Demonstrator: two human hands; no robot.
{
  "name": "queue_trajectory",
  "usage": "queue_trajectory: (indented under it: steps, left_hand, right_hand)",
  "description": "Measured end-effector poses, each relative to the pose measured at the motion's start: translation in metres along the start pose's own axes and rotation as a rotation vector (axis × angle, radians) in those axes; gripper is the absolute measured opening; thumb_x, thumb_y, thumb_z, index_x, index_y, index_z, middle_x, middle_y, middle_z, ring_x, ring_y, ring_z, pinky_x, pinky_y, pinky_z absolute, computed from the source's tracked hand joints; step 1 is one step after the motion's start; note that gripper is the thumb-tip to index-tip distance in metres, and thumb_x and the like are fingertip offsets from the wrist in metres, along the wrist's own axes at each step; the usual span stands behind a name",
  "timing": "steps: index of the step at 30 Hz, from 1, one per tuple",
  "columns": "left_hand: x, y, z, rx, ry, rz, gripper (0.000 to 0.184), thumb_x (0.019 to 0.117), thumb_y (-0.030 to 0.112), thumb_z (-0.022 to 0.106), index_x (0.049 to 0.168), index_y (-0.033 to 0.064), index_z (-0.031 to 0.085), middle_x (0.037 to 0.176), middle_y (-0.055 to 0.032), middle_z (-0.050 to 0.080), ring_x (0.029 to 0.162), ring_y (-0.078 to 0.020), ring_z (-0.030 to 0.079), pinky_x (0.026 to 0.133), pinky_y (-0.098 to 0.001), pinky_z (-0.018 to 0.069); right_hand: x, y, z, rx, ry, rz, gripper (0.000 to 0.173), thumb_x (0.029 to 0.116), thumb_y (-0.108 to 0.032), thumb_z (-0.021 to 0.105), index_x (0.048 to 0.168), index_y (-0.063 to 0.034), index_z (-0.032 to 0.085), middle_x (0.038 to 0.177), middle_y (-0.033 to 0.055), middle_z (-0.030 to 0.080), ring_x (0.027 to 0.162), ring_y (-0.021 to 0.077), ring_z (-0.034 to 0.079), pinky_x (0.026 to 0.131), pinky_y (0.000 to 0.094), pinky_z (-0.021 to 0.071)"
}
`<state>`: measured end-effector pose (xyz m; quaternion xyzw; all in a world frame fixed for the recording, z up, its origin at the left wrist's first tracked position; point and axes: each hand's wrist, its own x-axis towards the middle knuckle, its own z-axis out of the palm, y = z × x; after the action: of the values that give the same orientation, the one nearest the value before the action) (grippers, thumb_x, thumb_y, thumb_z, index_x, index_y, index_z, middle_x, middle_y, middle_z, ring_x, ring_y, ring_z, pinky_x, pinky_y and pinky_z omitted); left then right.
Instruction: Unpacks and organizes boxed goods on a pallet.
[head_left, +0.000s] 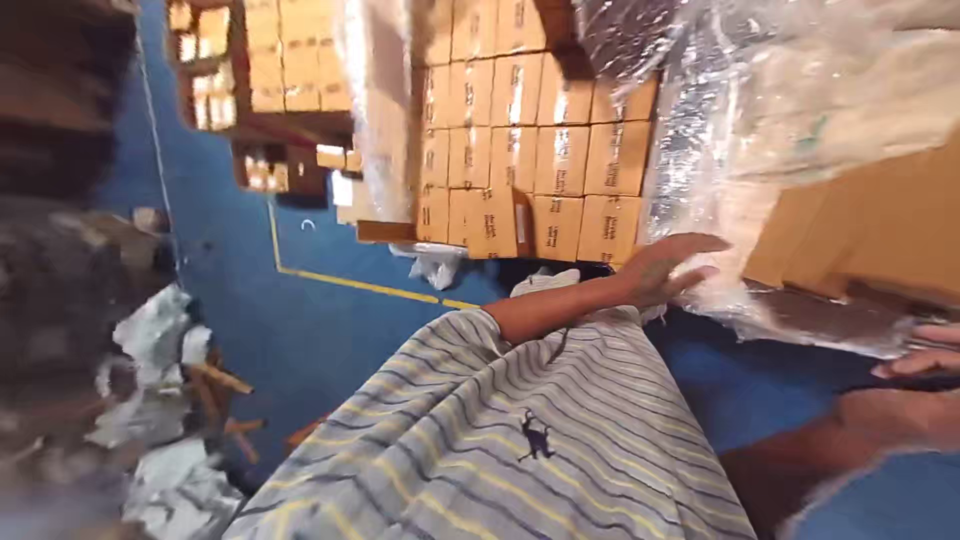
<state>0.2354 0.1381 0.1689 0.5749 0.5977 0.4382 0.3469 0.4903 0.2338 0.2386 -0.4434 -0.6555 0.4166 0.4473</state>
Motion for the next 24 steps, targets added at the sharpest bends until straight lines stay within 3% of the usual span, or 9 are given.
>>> queue_trajectory:
  steps: [2, 4, 6, 10, 12, 13, 17, 21, 24]
  left_hand:
    - [-0.059, -0.049, -0.039, 0.088, 0.143, -0.224, 0.04, 0.1053, 0.022, 0.05, 0.134, -0.0032, 0.062, 0.137, -0.019, 0.062, 0.129, -0.0283, 0.059, 0.112, -0.0447, 0.0467]
    - [-0.111, -0.096, -0.088, 0.214, 0.226, -0.494, 0.042, 0.1076, 0.025, 0.047, 0.14, 0.0001, 0.058, 0.144, -0.0185, 0.058, 0.135, -0.03, 0.055, 0.116, -0.0466, 0.0429]
    - [-0.149, -0.143, -0.143, 0.325, 0.285, -0.701, 0.047, 0.1056, 0.027, 0.05, 0.145, 0.0013, 0.053, 0.147, -0.0212, 0.054, 0.138, -0.0351, 0.05, 0.117, -0.0517, 0.0397]
    - [-0.2, -0.223, -0.239, 0.43, 0.31, -0.948, 0.079, 0.0927, 0.043, 0.07, 0.155, 0.0042, 0.041, 0.162, -0.0249, 0.033, 0.151, -0.0437, 0.03, 0.121, -0.0608, 0.0296]
    - [-0.208, -0.255, -0.268, 0.47, 0.231, -0.986, 0.099, 0.0862, 0.053, 0.075, 0.16, 0.0042, 0.031, 0.167, -0.0258, 0.022, 0.154, -0.0463, 0.019, 0.121, -0.0633, 0.026]
    - [-0.211, -0.266, -0.275, 0.457, 0.195, -0.986, 0.105, 0.0835, 0.056, 0.077, 0.16, 0.0033, 0.029, 0.167, -0.0263, 0.021, 0.154, -0.0467, 0.019, 0.121, -0.0628, 0.0272]
    - [-0.22, -0.28, -0.285, 0.337, 0.189, -0.858, 0.097, 0.0775, 0.047, 0.087, 0.152, 0.0024, 0.042, 0.158, -0.0242, 0.037, 0.149, -0.0415, 0.032, 0.12, -0.0547, 0.0336]
    - [-0.232, -0.286, -0.279, 0.279, 0.088, -0.624, 0.088, 0.0754, 0.037, 0.09, 0.146, 0.0036, 0.05, 0.156, -0.0209, 0.042, 0.149, -0.0377, 0.035, 0.121, -0.0491, 0.0354]
    - [-0.236, -0.285, -0.265, 0.223, 0.03, -0.568, 0.084, 0.0746, 0.032, 0.091, 0.144, 0.0062, 0.052, 0.159, -0.0198, 0.04, 0.152, -0.0377, 0.031, 0.123, -0.0482, 0.0323]
  right_hand:
    - [-0.015, -0.018, 0.038, -0.083, -0.341, 0.09, 0.06, 0.1119, -0.043, 0.03, 0.141, 0.0088, 0.039, 0.1, -0.0023, 0.066, 0.075, -0.0008, 0.059, 0.067, 0.0201, 0.052]
    - [-0.032, -0.031, 0.084, -0.2, -0.639, 0.177, 0.056, 0.1117, -0.037, 0.033, 0.135, 0.0123, 0.049, 0.098, 0.008, 0.068, 0.078, 0.0063, 0.061, 0.07, 0.0272, 0.0543]
    - [-0.05, -0.032, 0.138, -0.236, -0.856, 0.199, 0.052, 0.1092, -0.038, 0.04, 0.129, 0.0065, 0.06, 0.101, 0.015, 0.07, 0.084, 0.016, 0.067, 0.077, 0.0375, 0.0583]
    - [-0.087, -0.016, 0.274, -0.266, -1.025, 0.189, 0.041, 0.1034, -0.04, 0.057, 0.124, -0.0072, 0.071, 0.104, 0.0126, 0.074, 0.091, 0.022, 0.072, 0.084, 0.0484, 0.0593]
    - [-0.098, -0.004, 0.352, -0.412, -1.086, 0.195, 0.039, 0.1051, -0.038, 0.058, 0.13, -0.0096, 0.069, 0.114, 0.0162, 0.073, 0.102, 0.0316, 0.071, 0.091, 0.058, 0.0554]
    - [-0.102, 0.003, 0.389, -0.502, -1.117, 0.198, 0.04, 0.1068, -0.038, 0.055, 0.133, -0.0103, 0.066, 0.119, 0.018, 0.071, 0.109, 0.0358, 0.069, 0.095, 0.0615, 0.0531]
    - [-0.112, 0.022, 0.51, -0.787, -1.146, 0.191, 0.042, 0.1086, -0.034, 0.048, 0.139, -0.0087, 0.061, 0.128, 0.0218, 0.067, 0.12, 0.0425, 0.064, 0.099, 0.0667, 0.0483]
    - [-0.112, 0.032, 0.567, -1.037, -1.128, 0.071, 0.033, 0.1037, -0.03, 0.057, 0.131, -0.0131, 0.066, 0.123, 0.0182, 0.069, 0.117, 0.0396, 0.064, 0.1, 0.0656, 0.0443]
    - [-0.106, 0.044, 0.572, -1.103, -1.298, 0.049, 0.031, 0.1023, -0.028, 0.06, 0.13, -0.0202, 0.069, 0.126, 0.0168, 0.069, 0.123, 0.0402, 0.061, 0.109, 0.0709, 0.0352]
